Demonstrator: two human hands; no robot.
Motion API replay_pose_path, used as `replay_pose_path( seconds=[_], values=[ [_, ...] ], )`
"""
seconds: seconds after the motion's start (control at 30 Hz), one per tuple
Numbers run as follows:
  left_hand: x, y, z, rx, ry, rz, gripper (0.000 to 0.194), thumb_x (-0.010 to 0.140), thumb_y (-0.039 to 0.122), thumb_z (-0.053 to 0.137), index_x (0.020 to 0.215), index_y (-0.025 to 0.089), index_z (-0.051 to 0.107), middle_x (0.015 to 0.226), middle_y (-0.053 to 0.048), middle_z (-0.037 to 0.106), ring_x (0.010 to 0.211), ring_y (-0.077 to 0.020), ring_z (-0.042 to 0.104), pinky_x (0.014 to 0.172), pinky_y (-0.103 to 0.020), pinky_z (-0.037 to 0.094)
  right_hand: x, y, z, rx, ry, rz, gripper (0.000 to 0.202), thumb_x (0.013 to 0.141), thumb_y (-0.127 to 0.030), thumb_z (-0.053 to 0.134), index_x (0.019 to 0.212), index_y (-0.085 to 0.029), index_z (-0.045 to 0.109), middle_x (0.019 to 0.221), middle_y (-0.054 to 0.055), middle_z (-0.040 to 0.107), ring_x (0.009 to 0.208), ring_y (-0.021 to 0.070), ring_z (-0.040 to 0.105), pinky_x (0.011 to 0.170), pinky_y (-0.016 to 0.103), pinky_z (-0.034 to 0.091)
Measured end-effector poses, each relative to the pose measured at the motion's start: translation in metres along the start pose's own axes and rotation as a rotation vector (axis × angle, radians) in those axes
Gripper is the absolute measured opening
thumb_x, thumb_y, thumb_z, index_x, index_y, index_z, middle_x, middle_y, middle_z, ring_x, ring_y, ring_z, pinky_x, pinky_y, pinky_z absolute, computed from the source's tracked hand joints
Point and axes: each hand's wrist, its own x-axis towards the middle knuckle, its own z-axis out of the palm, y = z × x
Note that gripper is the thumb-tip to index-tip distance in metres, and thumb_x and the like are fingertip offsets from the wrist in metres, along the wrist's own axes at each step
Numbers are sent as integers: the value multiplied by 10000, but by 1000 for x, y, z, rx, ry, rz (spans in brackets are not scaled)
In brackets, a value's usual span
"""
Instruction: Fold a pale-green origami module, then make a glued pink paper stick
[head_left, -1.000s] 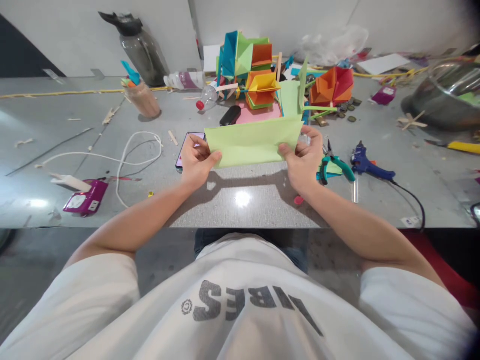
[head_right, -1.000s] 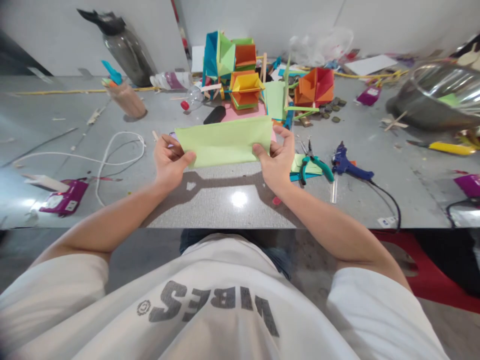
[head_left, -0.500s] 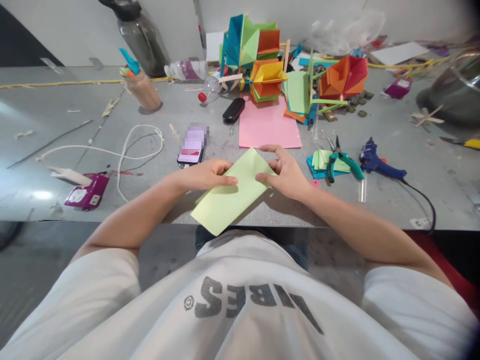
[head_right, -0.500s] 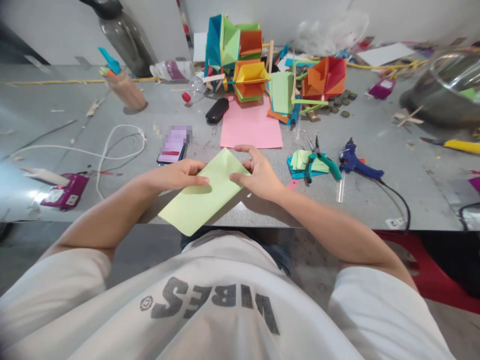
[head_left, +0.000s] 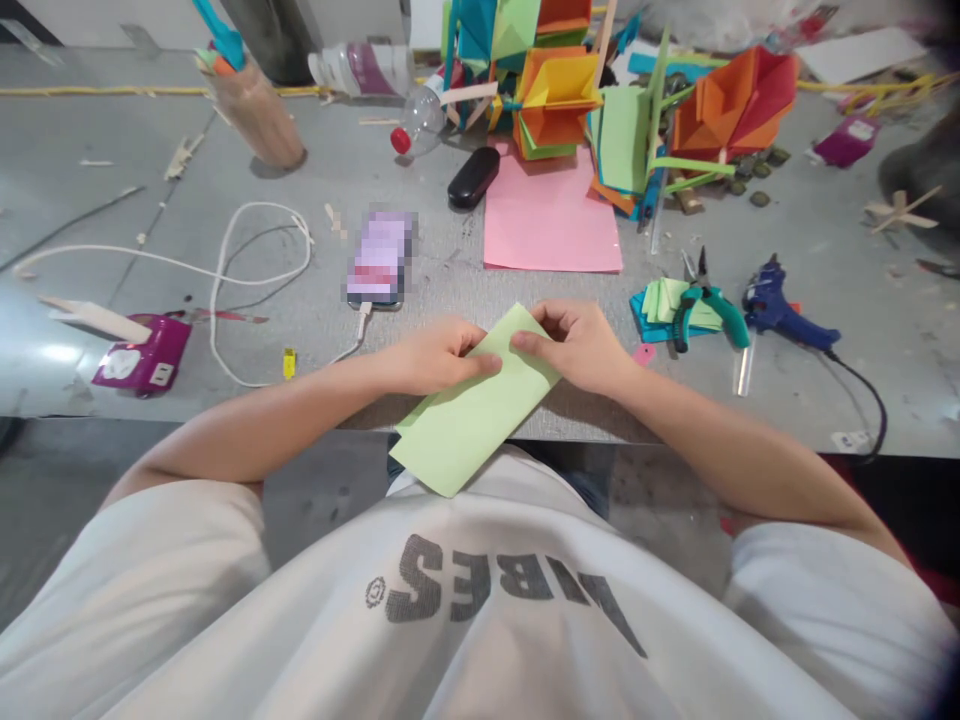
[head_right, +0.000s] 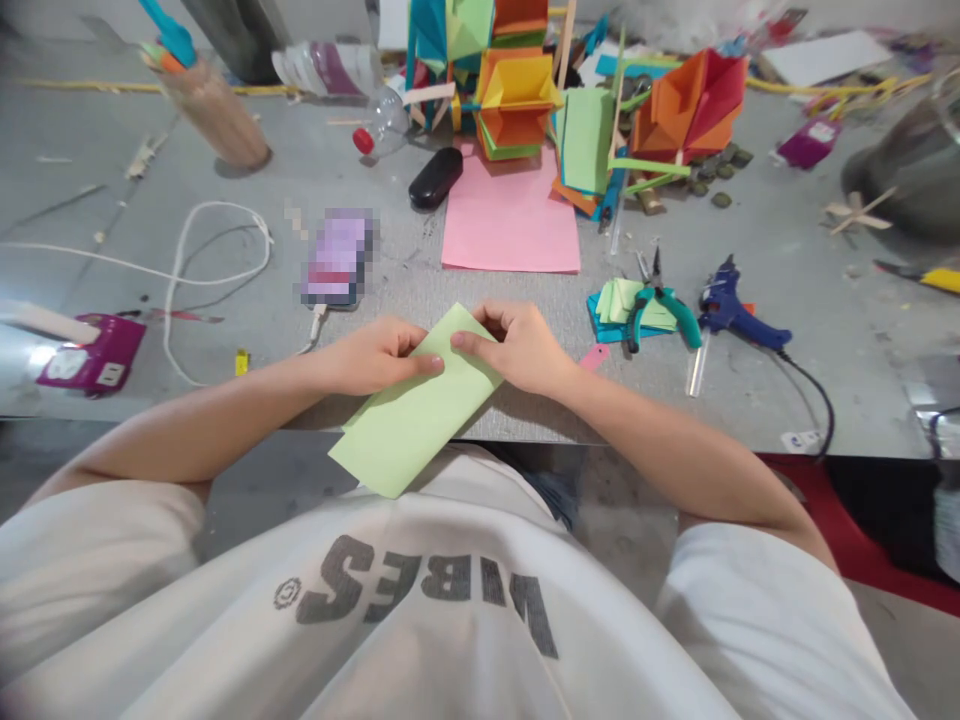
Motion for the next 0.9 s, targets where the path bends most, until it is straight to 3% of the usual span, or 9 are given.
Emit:
replay_pose_path(
  seconds=[0.2, 0.37, 0.73, 0.9],
  values=[
    [0, 2, 11, 5, 37, 5, 431, 941, 577, 804, 758, 195, 724, 683, -34, 736, 532, -153, 644, 446, -240, 416, 0, 1, 3, -45, -30, 0, 550, 801, -714, 969, 849, -207, 761, 780, 29, 736, 672, 162, 612, 564, 302, 458],
    [1, 1, 13, -42, 14, -12, 373, 940, 560, 817, 912, 188, 789, 855, -59, 839, 661, -197, 762, 536, -259, 548, 0, 4, 2, -109, -9, -50, 572, 870, -755, 887, 816, -200, 758, 718, 7, 677, 641, 139, 533, 553, 294, 408],
    [0, -3, 10, -117, -75, -31, 395, 947, 566, 841, 975, 175, 794, 911, -96, 852, 709, -231, 797, 559, -289, 581, 0, 5, 2, -153, 1, -64, 535, 921, -712, 833, 785, -211, 706, 700, -4, 614, 642, 134, 486, 565, 301, 371],
    [3, -4, 13, -104, -5, -4, 375, 967, 563, 806, 957, 190, 779, 888, -71, 833, 704, -216, 774, 570, -282, 569, -1, 5, 5, -172, 8, -76, 494, 915, -659, 836, 761, -217, 680, 681, -11, 597, 630, 130, 470, 564, 309, 358]
  ],
)
